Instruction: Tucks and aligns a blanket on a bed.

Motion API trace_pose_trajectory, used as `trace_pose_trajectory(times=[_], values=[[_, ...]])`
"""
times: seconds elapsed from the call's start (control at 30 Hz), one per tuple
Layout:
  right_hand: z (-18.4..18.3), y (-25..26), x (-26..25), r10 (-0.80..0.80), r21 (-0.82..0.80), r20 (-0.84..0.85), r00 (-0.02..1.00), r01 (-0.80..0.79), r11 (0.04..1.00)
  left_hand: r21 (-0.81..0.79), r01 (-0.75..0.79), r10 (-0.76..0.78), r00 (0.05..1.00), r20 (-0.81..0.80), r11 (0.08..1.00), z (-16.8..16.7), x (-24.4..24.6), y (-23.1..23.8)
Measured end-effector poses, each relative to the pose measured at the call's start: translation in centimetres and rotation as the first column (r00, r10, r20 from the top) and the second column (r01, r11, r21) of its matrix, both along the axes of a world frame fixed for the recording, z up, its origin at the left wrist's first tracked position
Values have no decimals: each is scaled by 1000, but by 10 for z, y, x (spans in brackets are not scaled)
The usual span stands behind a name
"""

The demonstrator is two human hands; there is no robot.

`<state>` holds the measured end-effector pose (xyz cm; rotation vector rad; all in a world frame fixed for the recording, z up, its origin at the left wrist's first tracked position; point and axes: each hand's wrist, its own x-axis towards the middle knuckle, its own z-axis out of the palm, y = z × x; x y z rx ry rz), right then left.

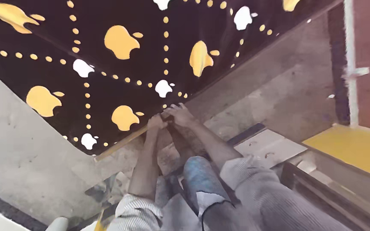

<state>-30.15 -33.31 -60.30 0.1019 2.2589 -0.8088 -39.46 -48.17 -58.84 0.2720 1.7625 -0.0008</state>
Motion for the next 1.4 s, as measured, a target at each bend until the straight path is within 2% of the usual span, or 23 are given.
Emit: trace_pose_trajectory(times=[0.03,0.1,0.17,0.23,0.37,0.43,0.5,0.57,0.7,0.8,0.87,0.93,1.0,1.03,1.1,1.2,1.3,1.4], values=[[6,19,4,-6,8,-59,998,7,1000,-3,-8,8,999,47,1000,-2,-7,3],[17,58,20,-11,140,-148,989,32,990,25,-29,26,994,104,999,-6,-11,2],[14,100,34,-5,295,-122,992,41,955,50,-6,0,994,111,999,-9,-8,-2],[9,129,36,36,360,-53,998,-14,933,30,42,-44,998,41,999,-6,2,-3],[10,139,18,51,359,44,998,-63,931,-43,72,-80,972,-221,996,14,34,20],[7,134,5,18,384,129,992,-67,921,70,66,-40,946,-323,995,24,50,45],[3,135,-7,8,386,180,984,-78,919,196,77,-18,958,-287,978,21,62,73],[-2,139,-18,-1,378,205,979,-79,922,221,53,8,964,-266,974,17,62,96],[1,148,-41,0,347,398,917,-150,926,164,36,6,969,-247,986,18,56,115],[7,149,-70,-35,291,562,827,-158,944,211,-42,94,966,-242,977,9,49,115],[17,148,-85,-88,267,665,742,-126,955,190,-56,91,980,-179,980,6,51,118],[25,151,-101,-152,255,694,704,-43,966,100,-41,52,993,-102,994,6,31,133],[34,159,-105,-210,246,683,700,50,968,-24,-35,35,999,-19,999,4,6,157],[36,158,-91,-188,229,672,716,40,973,-93,-47,53,996,65,995,7,1,165],[28,162,-86,-68,178,638,767,-61,982,-180,-83,111,983,149,980,1,-13,185],[28,176,-90,145,33,634,759,-214,976,-235,-71,106,985,140,970,-5,-14,201],[5,206,-65,313,-128,461,830,-287,949,-254,-64,105,982,155,965,-9,-12,201],[-3,252,-45,322,-220,277,905,-267,938,-214,-68,105,981,164,974,-16,-16,194]])
